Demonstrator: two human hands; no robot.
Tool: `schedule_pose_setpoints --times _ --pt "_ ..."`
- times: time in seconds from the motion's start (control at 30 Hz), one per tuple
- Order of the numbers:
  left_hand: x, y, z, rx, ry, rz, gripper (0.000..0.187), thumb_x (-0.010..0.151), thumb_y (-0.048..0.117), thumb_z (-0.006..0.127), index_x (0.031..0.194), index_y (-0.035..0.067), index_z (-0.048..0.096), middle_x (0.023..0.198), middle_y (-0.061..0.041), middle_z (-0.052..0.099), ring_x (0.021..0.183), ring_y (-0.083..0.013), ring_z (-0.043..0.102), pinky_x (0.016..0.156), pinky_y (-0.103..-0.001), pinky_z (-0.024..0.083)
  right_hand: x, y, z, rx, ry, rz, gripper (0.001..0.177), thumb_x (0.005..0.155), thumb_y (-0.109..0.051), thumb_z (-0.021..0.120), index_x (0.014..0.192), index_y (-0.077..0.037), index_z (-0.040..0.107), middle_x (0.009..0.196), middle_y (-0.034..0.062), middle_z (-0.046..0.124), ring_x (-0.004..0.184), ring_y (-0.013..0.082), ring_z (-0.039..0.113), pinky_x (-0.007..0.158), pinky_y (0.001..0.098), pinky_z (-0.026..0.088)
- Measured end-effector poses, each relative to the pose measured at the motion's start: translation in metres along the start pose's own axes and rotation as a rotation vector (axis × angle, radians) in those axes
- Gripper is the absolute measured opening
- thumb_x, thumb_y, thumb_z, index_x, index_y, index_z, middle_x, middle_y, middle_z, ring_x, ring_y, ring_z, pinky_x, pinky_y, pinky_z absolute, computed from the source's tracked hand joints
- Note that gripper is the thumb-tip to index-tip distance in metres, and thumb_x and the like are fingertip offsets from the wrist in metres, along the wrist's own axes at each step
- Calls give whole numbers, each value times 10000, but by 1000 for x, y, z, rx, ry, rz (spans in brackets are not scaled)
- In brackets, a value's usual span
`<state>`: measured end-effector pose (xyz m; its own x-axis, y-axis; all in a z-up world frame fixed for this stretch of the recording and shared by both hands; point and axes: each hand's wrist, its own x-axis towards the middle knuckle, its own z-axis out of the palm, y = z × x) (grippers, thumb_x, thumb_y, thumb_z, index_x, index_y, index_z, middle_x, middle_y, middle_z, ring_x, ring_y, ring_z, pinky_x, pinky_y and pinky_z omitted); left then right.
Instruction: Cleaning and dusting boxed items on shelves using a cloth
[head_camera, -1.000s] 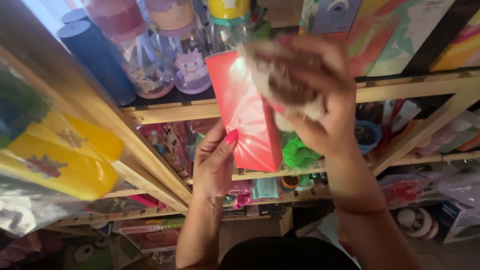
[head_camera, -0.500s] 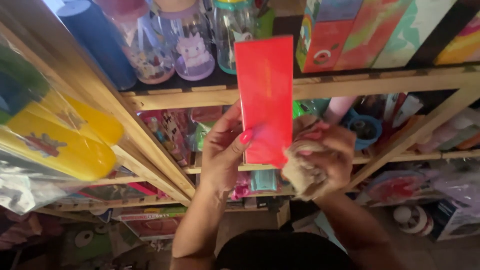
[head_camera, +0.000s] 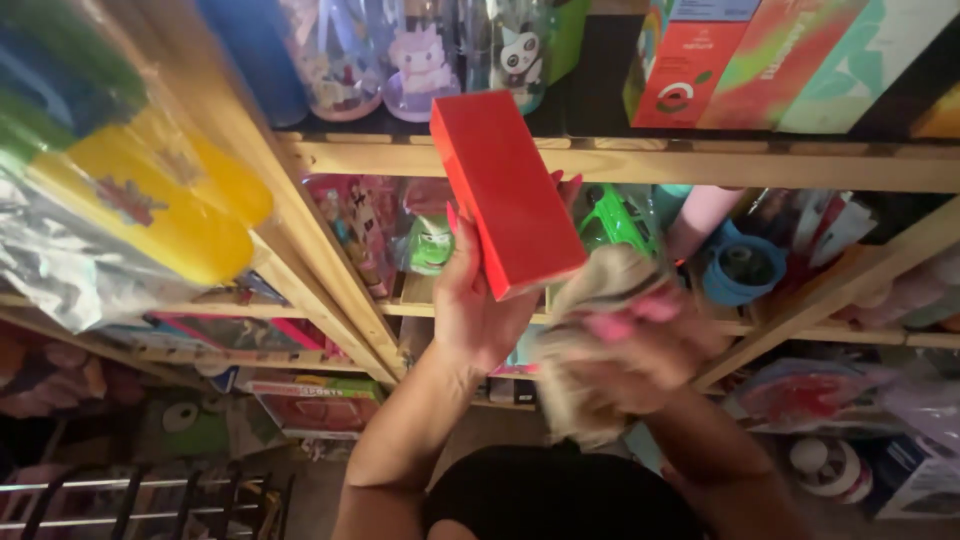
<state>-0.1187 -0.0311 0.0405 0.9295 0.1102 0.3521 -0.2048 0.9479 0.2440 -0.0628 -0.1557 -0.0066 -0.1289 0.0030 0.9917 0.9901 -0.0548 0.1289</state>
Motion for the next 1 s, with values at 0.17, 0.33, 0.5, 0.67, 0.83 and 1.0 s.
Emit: schedule_pose_setpoints --times 0.17,0.33,0.5,0.67,0.83,1.0 --pt "-13 -2 12 132 362 24 542 934 426 654 1282 13 614 1130 -238 681 1028 -375 680 967 -563 528 13 -11 -7 -422 -234 -376 202 882 -319 816 1073 -293 755 1220 -139 690 1185 203 521 992 434 487" --pt "-15 1 -19 252 361 121 483 934 440 646 1247 72 660 1062 -161 730 951 -279 732 926 -472 583 -3 0 -14 -367 -197 -318 128 928 -320 762 1029 -243 751 1145 -89 731 1113 222 557 918 442 495" --pt "-22 14 -30 111 109 192 514 1011 478 545 1361 106 602 1224 -150 696 1101 -304 695 1078 -525 485 10 21 -37 -64 -413 -13 337 933 -528 613 1048 -267 791 1141 7 721 1109 310 636 995 443 498" --pt "-35 35 -67 128 -79 -97 680 1010 552 497 1454 37 477 1254 -238 614 825 -332 721 402 -379 561 95 1 28 499 -40 107 320 982 -173 670 1200 56 619 1370 37 538 1174 264 639 1095 441 613" --pt "-43 41 -85 200 -85 -4 591 1021 506 509 1304 -9 562 1028 -153 684 774 -258 656 671 -358 551 119 2 64 -64 -454 29 413 986 -363 709 1228 -29 694 1268 138 503 1197 336 458 1046 487 469" --pt "-61 66 -100 224 -285 164 676 997 309 701 1535 20 412 1513 -141 500 1377 -270 514 1176 -436 434 82 -30 62 -49 -568 -14 326 1039 -268 657 1336 -136 639 1354 120 549 1301 320 439 1080 559 472"
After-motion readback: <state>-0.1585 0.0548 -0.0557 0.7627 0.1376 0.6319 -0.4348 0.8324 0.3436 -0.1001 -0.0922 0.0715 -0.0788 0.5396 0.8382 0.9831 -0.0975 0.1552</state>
